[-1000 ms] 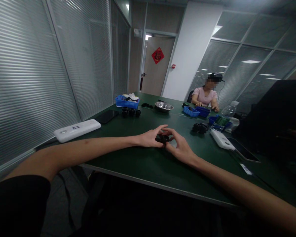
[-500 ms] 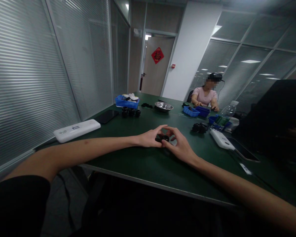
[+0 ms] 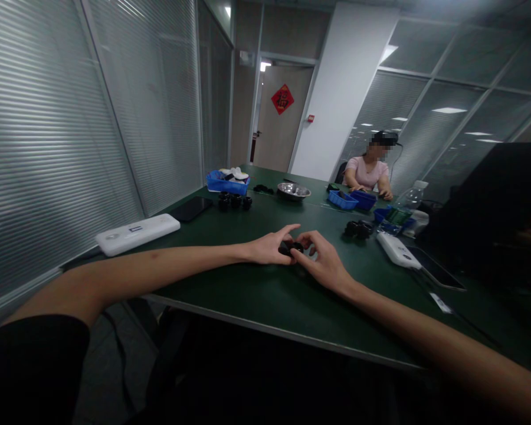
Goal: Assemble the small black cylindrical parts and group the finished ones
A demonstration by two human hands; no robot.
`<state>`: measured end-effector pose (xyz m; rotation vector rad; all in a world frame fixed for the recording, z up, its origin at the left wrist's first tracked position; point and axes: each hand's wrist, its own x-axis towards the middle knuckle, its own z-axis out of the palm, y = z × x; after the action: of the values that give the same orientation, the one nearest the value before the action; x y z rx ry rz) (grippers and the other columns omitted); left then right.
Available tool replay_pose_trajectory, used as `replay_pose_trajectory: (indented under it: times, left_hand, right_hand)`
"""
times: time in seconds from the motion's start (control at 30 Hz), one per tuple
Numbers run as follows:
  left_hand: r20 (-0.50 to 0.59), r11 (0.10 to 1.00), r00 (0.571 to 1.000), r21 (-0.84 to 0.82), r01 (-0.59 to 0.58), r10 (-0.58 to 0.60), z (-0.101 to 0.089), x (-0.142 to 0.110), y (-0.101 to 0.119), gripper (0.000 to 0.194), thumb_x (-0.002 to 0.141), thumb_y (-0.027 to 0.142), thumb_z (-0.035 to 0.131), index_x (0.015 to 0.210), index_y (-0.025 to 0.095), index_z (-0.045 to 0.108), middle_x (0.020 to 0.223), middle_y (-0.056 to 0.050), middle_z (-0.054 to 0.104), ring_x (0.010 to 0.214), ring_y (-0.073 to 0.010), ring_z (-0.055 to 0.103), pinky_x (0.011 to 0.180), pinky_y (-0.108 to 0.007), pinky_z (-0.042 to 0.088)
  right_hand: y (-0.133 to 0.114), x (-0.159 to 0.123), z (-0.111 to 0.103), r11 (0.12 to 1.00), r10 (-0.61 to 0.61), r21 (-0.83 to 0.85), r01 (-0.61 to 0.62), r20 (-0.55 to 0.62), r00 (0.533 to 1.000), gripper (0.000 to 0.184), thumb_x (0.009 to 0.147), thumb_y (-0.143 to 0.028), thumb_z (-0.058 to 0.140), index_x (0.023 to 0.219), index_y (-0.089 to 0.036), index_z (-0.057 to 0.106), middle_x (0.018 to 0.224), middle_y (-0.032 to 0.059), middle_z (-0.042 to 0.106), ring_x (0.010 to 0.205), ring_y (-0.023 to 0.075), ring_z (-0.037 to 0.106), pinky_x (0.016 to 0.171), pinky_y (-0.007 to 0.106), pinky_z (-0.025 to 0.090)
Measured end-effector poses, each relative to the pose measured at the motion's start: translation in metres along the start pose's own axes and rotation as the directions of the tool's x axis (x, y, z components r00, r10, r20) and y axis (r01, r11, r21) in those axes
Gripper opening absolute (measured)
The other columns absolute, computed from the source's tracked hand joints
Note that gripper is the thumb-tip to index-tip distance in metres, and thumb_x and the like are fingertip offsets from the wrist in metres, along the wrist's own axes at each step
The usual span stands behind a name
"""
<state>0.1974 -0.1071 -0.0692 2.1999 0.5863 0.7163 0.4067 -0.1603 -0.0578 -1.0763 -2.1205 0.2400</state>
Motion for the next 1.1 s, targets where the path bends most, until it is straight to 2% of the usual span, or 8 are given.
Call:
replay_pose_trajectory:
  times: [0.07, 0.17, 0.27, 0.47, 0.67, 0.87, 1.0, 1.1]
  left_hand:
    - [0.002, 1.0, 1.0, -0.013, 0.011, -0.011, -0.0007, -0.0006, 0.0021, 0.102, 0.078, 0.03, 0.074, 0.161, 0.014, 0.016, 0.128, -0.017, 0.066, 0.121, -0.0313, 0.064, 0.109, -0.051, 0.042]
    - [0.003, 0.999, 1.0, -0.034, 0.017, -0.017, -0.0015, -0.0013, 0.0027, 0.103, 0.078, 0.03, 0.076, 0.161, 0.015, 0.017, 0.137, -0.02, 0.061, 0.129, -0.0324, 0.059, 0.112, -0.051, 0.04]
    - [0.0, 0.999, 1.0, -0.043, 0.008, -0.008, -0.0013, -0.0013, 0.0017, 0.104, 0.077, 0.029, 0.076, 0.161, 0.014, 0.017, 0.142, -0.021, 0.058, 0.131, -0.0328, 0.058, 0.112, -0.051, 0.04]
    - [0.003, 1.0, 1.0, -0.001, 0.003, -0.003, -0.0005, -0.0006, 0.0012, 0.103, 0.078, 0.03, 0.075, 0.161, 0.013, 0.015, 0.129, -0.017, 0.066, 0.121, -0.0309, 0.064, 0.109, -0.049, 0.042]
    - [-0.013, 1.0, 1.0, 0.006, 0.001, -0.001, 0.0, 0.0002, -0.0033, 0.103, 0.078, 0.031, 0.077, 0.161, 0.015, 0.018, 0.131, -0.017, 0.065, 0.125, -0.0313, 0.062, 0.11, -0.049, 0.041]
    - [-0.023, 1.0, 1.0, -0.005, -0.003, 0.003, 0.0009, 0.0003, -0.0033, 0.103, 0.077, 0.029, 0.076, 0.161, 0.013, 0.018, 0.133, -0.02, 0.064, 0.125, -0.0328, 0.062, 0.11, -0.052, 0.042]
    - [-0.02, 1.0, 1.0, -0.026, 0.008, -0.008, 0.0005, -0.0002, -0.0009, 0.103, 0.077, 0.03, 0.076, 0.161, 0.013, 0.019, 0.14, -0.021, 0.06, 0.131, -0.0331, 0.059, 0.113, -0.051, 0.04]
    - [-0.003, 0.999, 1.0, -0.041, -0.004, 0.004, 0.0004, 0.0, -0.0014, 0.103, 0.077, 0.028, 0.074, 0.161, 0.014, 0.016, 0.139, -0.02, 0.061, 0.131, -0.032, 0.059, 0.115, -0.052, 0.038]
  right_hand:
    - [-0.0018, 0.0002, -0.0015, 0.999, -0.045, 0.01, 0.045, 0.028, 0.999, 0.018, 0.093, -0.029, 0.064, 0.109, -0.021, 0.063, 0.103, 0.0056, 0.063, 0.092, 0.022, 0.061, 0.075, 0.035, 0.05]
    - [-0.0062, 0.0001, -0.0041, 0.994, -0.103, 0.03, 0.102, 0.071, 0.992, 0.023, 0.093, -0.024, 0.059, 0.116, -0.023, 0.064, 0.112, 0.0069, 0.063, 0.102, 0.0235, 0.061, 0.082, 0.037, 0.051]
    - [-0.0071, -0.0001, -0.0039, 0.998, -0.068, 0.02, 0.067, 0.05, 0.996, 0.025, 0.092, -0.026, 0.062, 0.117, -0.023, 0.063, 0.111, 0.0065, 0.062, 0.101, 0.0231, 0.061, 0.083, 0.037, 0.051]
    - [-0.0007, 0.0004, -0.0001, 1.0, 0.027, -0.011, -0.027, 0.005, 1.0, 0.021, 0.092, -0.034, 0.067, 0.107, -0.021, 0.062, 0.101, 0.0047, 0.061, 0.089, 0.0206, 0.06, 0.069, 0.033, 0.05]
    - [-0.0063, 0.0004, -0.0038, 0.999, -0.047, -0.008, 0.048, 0.048, 0.998, 0.018, 0.094, -0.027, 0.06, 0.111, -0.022, 0.065, 0.106, 0.0063, 0.061, 0.094, 0.0215, 0.06, 0.076, 0.034, 0.051]
    - [-0.0046, 0.0, -0.0021, 1.0, 0.01, -0.004, -0.01, 0.026, 1.0, 0.023, 0.09, -0.03, 0.064, 0.112, -0.021, 0.063, 0.104, 0.0064, 0.064, 0.093, 0.0225, 0.062, 0.071, 0.034, 0.051]
    - [-0.0037, -0.0005, -0.0017, 0.999, -0.036, 0.028, 0.035, 0.051, 0.998, 0.034, 0.087, -0.021, 0.061, 0.12, -0.022, 0.06, 0.114, 0.0074, 0.066, 0.101, 0.0238, 0.063, 0.077, 0.036, 0.053]
    - [-0.0034, -0.0004, -0.0016, 1.0, -0.014, 0.011, 0.014, 0.025, 1.0, 0.035, 0.089, -0.029, 0.064, 0.123, -0.022, 0.06, 0.113, 0.0079, 0.066, 0.099, 0.024, 0.063, 0.075, 0.036, 0.054]
